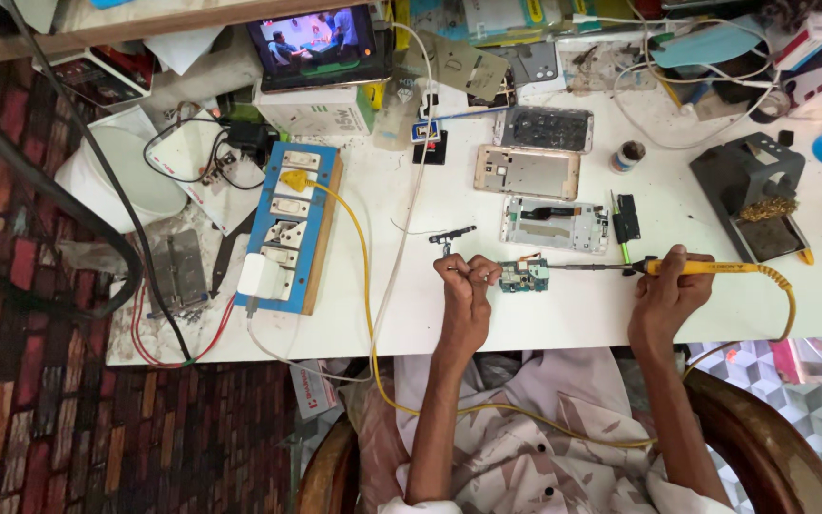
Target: The person sits at a repair bench holding a small circuit board in one hand and a soldering iron in the other, soldering components on the board for most of the episode. Near the end they set the iron down, pick up the board with both hands, and handle it while a soldering iron rests nearby.
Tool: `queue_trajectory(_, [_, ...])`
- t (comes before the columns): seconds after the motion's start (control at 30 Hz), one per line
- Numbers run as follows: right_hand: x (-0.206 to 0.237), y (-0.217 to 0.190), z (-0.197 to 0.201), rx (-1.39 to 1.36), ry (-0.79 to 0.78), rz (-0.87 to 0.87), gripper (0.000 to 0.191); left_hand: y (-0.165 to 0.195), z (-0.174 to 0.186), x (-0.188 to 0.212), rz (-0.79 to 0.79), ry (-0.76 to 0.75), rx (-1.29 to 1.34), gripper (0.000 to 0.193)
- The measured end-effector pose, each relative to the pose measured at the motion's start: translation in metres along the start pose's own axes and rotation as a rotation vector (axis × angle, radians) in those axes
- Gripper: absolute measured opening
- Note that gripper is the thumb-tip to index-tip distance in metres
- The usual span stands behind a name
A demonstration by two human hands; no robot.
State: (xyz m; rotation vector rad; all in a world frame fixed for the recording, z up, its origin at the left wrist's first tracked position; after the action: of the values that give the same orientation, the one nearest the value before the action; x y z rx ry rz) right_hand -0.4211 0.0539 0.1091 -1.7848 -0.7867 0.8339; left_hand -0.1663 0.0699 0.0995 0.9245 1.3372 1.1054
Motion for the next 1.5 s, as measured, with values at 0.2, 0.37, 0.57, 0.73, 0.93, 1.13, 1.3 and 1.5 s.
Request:
queue_trajectory(0.2, [0.0, -0.006, -0.002, -0.015, -0.012, 0.01, 0.022, -0.001, -0.003, -0.001, 0.007, -0.001, -0.001, 0.018])
queue_trajectory(0.37, [-0.002, -0.012, -0.009, -0.018, -0.012, 0.006, 0.021, 0.002, -0.003, -0.005, 0.011, 0.011, -0.013, 0.019])
queue_trajectory(0.57, [-0.001, -0.013, -0.008, -0.044, -0.007, -0.007, 0.022, 0.007, -0.001, -0.005, 0.023, -0.017, 0.032, 0.017])
queue_trajectory(0.73, [-0.001, -0.014, -0.009, -0.038, 0.009, -0.005, 0.022, 0.011, -0.001, -0.005, 0.01, -0.011, 0.011, 0.016])
queue_trajectory(0.93, [0.001, -0.011, -0.007, -0.027, -0.003, 0.009, 0.022, 0.008, 0.001, -0.004, 0.012, -0.004, -0.004, 0.017])
queue_trajectory(1.13, [0.002, -0.005, -0.003, -0.072, 0.031, -0.004, 0.02, 0.003, 0.0, -0.002, 0.038, 0.002, 0.013, 0.018])
queue_trajectory(1.3, [-0.002, -0.003, -0.001, -0.132, 0.064, -0.02, 0.02, 0.005, 0.0, -0.005, 0.037, 0.013, 0.09, 0.018])
queue_trajectory(1.5, [0.002, -0.004, -0.004, -0.141, -0.039, -0.03, 0.018, 0.008, 0.003, -0.004, 0.016, -0.005, 0.022, 0.019])
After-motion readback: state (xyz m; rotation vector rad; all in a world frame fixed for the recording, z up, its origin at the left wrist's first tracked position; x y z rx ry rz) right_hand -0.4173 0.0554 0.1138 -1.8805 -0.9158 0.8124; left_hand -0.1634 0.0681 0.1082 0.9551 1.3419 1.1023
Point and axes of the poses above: each hand's wrist, its own x-axis away from the middle knuckle, its own z-axis out of the back of the hand, y = z × x, the point moved 2 cm from there along -x, towards the middle knuckle, and after that the axes turned 13 degrees about -x, right-handed, at the moved point
